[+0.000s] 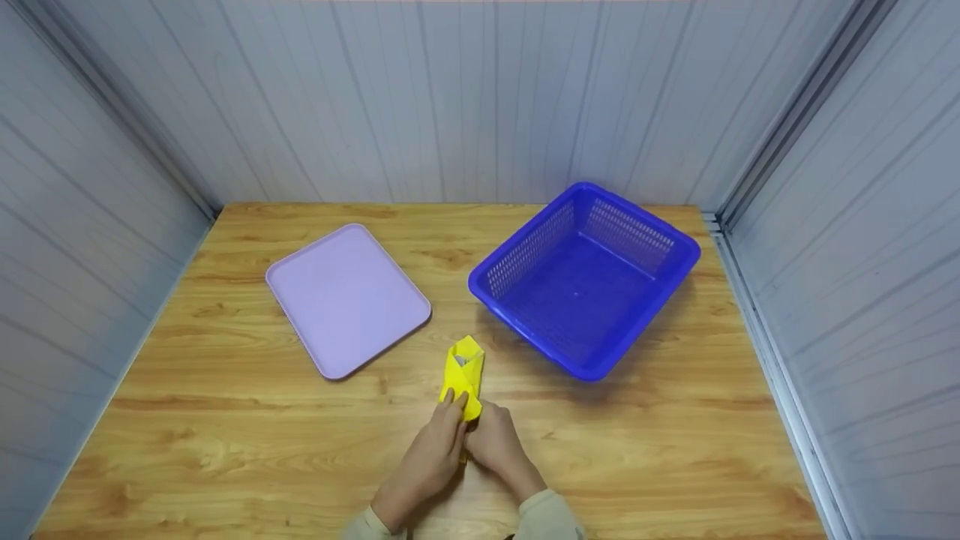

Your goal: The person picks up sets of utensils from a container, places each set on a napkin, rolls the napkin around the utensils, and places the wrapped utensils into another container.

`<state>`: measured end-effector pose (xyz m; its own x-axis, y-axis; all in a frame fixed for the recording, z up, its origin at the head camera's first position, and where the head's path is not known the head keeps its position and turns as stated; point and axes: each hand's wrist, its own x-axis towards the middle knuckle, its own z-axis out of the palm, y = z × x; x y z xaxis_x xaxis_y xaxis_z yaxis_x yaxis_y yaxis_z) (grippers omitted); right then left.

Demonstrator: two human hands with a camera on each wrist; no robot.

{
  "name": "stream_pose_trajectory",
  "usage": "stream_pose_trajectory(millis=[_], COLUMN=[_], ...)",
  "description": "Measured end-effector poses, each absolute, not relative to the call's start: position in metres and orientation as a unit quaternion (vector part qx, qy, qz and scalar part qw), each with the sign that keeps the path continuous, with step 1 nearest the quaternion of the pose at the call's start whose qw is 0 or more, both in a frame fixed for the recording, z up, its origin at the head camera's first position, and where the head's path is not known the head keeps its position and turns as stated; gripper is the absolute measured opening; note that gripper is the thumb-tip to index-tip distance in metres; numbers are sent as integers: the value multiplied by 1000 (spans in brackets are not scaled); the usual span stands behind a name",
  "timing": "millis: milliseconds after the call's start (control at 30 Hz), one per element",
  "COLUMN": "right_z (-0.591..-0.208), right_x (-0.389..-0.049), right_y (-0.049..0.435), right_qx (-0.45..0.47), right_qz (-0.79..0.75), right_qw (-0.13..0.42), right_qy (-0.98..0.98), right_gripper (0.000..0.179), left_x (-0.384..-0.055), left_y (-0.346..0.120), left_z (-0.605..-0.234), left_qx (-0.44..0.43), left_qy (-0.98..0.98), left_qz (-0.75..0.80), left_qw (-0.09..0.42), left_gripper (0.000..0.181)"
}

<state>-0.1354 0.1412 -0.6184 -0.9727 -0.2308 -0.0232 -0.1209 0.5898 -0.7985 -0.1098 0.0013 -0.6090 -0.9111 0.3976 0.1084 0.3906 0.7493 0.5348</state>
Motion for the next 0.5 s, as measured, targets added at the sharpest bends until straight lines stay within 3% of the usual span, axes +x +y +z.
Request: stream_pose_trajectory(millis=[67, 167, 300, 400, 500], right_z=[-615, -609, -604, -603, -603], right_x=[-136, -136, -135, -133, -132], right_y=[146, 156, 167, 164, 156], right_qx=[-118, -139, -63, 11, 70], right_qz=[-462, -552, -679, -690, -665], right_qw=[90, 176, 272, 243, 180], right_qy=[875, 803, 678, 681, 721], right_gripper=[42, 57, 51, 36, 21], left_x=[-109, -108, -107, -107, -110], left_y=[1, 2, 5, 5, 4], left_z=[-611, -614, -614, -613, -611], left_qx=[206, 206, 205, 211, 210], left_qy=[927, 915, 913, 910, 894], left_qz=[312, 345, 349, 348, 383], left_qw=[20, 37, 51, 76, 99], left_gripper=[45, 50, 64, 74, 70])
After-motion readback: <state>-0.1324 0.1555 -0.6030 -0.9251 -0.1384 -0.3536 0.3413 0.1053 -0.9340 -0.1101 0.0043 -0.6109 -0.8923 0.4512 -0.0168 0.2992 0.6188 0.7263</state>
